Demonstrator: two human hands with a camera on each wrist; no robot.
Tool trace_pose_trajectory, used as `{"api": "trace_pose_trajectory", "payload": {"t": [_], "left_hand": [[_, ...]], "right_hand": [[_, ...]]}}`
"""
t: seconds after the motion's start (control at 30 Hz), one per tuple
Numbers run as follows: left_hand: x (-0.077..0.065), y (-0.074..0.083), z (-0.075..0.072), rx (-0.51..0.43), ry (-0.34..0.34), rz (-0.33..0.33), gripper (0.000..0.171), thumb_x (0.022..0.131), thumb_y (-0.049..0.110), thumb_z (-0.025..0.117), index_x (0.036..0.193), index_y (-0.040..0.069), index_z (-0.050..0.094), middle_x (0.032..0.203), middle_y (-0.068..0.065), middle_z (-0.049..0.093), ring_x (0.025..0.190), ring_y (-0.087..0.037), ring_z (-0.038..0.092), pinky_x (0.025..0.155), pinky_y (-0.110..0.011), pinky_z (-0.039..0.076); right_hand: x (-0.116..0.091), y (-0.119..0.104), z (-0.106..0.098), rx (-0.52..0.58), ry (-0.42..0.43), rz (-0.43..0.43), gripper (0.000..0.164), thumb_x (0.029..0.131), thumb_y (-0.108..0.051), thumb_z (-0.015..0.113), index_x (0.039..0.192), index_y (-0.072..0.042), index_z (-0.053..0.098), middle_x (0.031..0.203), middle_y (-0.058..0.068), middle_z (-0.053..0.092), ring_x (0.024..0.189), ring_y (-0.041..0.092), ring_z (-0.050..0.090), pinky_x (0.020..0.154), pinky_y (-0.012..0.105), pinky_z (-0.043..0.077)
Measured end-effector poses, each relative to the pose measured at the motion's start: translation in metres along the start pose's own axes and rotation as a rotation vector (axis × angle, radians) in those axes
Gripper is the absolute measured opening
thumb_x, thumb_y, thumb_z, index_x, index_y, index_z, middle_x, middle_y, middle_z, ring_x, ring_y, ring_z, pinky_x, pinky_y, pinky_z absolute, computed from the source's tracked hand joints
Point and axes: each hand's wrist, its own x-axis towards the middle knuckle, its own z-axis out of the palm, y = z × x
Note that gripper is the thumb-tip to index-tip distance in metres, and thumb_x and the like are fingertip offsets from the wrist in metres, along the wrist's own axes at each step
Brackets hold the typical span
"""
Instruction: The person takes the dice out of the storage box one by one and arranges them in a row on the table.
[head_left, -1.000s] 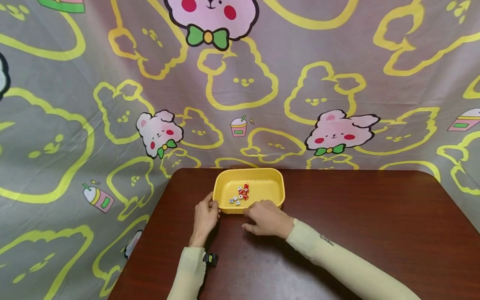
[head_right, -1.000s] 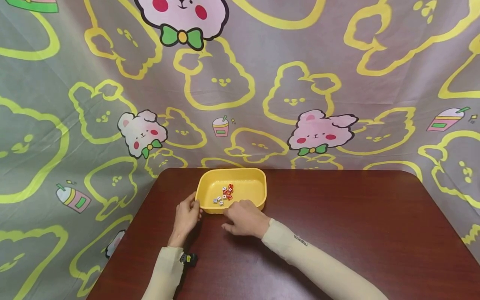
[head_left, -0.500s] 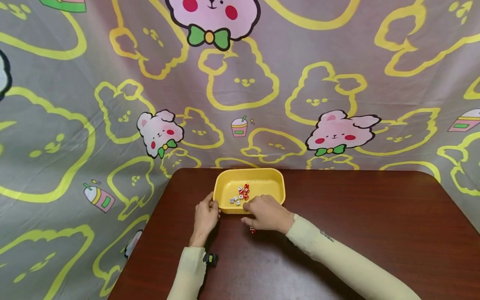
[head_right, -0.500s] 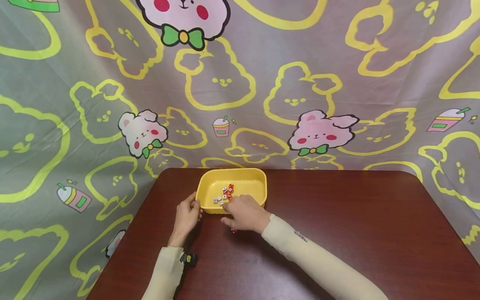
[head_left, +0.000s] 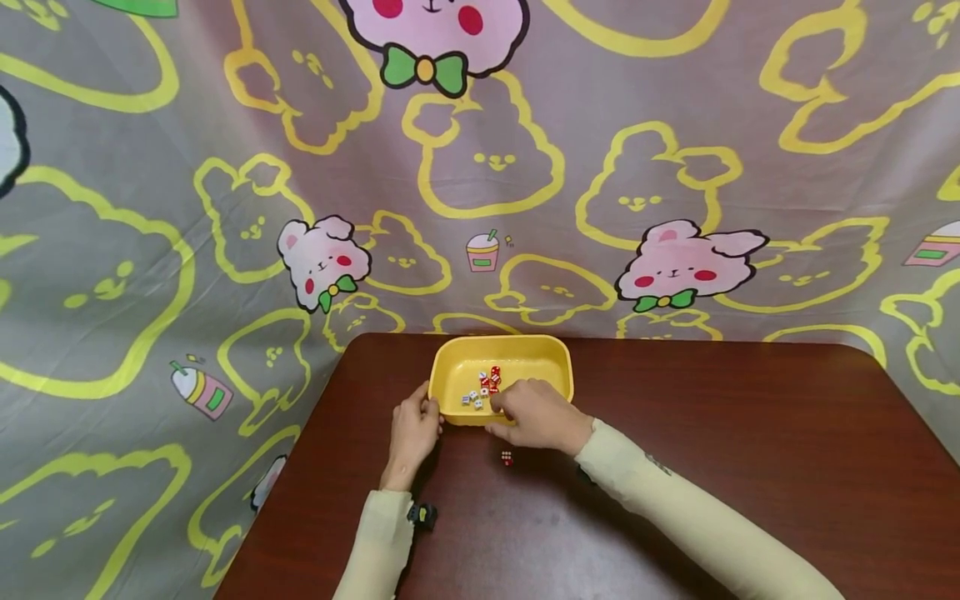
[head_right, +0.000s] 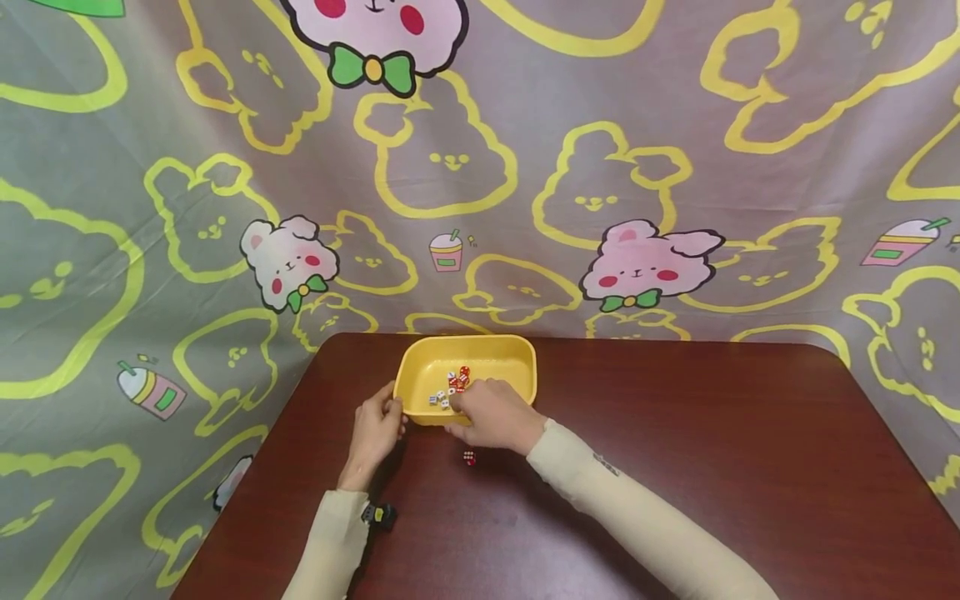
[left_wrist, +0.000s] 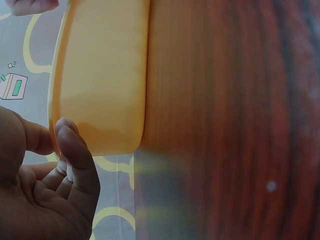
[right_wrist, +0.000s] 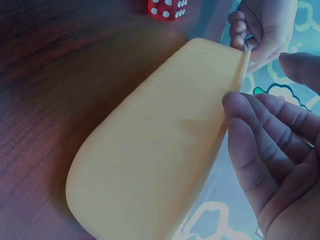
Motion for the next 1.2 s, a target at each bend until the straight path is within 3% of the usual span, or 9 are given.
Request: {"api": "trace_pose_trajectory", "payload": {"t": [0.3, 0.67, 1.0, 1.2], "left_hand": [[-0.001, 0.0, 0.0, -0.011, 0.0, -0.002, 0.045, 0.1, 0.018, 0.048, 0.144, 0.007, 0.046, 0.072, -0.007, 0.067, 0.052, -0.015, 0.06, 0.046, -0.03, 0.051], [-0.001, 0.002, -0.002, -0.022, -0.009, -0.004, 0.046, 0.099, 0.017, 0.049, 0.143, 0.003, 0.046, 0.072, -0.008, 0.068, 0.052, -0.015, 0.06, 0.047, -0.03, 0.051], [-0.001, 0.003, -0.003, -0.014, -0.005, -0.006, 0.045, 0.099, 0.018, 0.048, 0.143, 0.007, 0.047, 0.071, -0.007, 0.067, 0.052, -0.014, 0.06, 0.047, -0.029, 0.051], [-0.001, 0.002, -0.002, -0.022, -0.008, -0.012, 0.046, 0.099, 0.017, 0.049, 0.143, 0.004, 0.047, 0.071, -0.007, 0.067, 0.051, -0.014, 0.06, 0.046, -0.029, 0.05]], "right_hand": [[0.005, 0.002, -0.006, -0.043, 0.024, -0.026, 0.027, 0.082, -0.041, 0.07, 0.067, -0.024, 0.055, 0.053, -0.013, 0.033, 0.048, 0.003, 0.031, 0.045, 0.02, 0.022], [0.012, 0.007, -0.007, -0.018, 0.02, -0.019, 0.023, 0.083, -0.041, 0.07, 0.07, -0.027, 0.058, 0.055, -0.014, 0.04, 0.05, 0.002, 0.035, 0.046, 0.019, 0.025], [0.017, 0.01, -0.009, -0.02, 0.022, -0.01, 0.025, 0.083, -0.041, 0.07, 0.069, -0.026, 0.057, 0.056, -0.014, 0.043, 0.051, 0.003, 0.037, 0.046, 0.02, 0.028], [0.02, 0.012, -0.01, -0.002, 0.017, 0.003, 0.025, 0.083, -0.038, 0.072, 0.069, -0.023, 0.057, 0.055, -0.012, 0.04, 0.051, 0.004, 0.035, 0.047, 0.022, 0.026]]}}
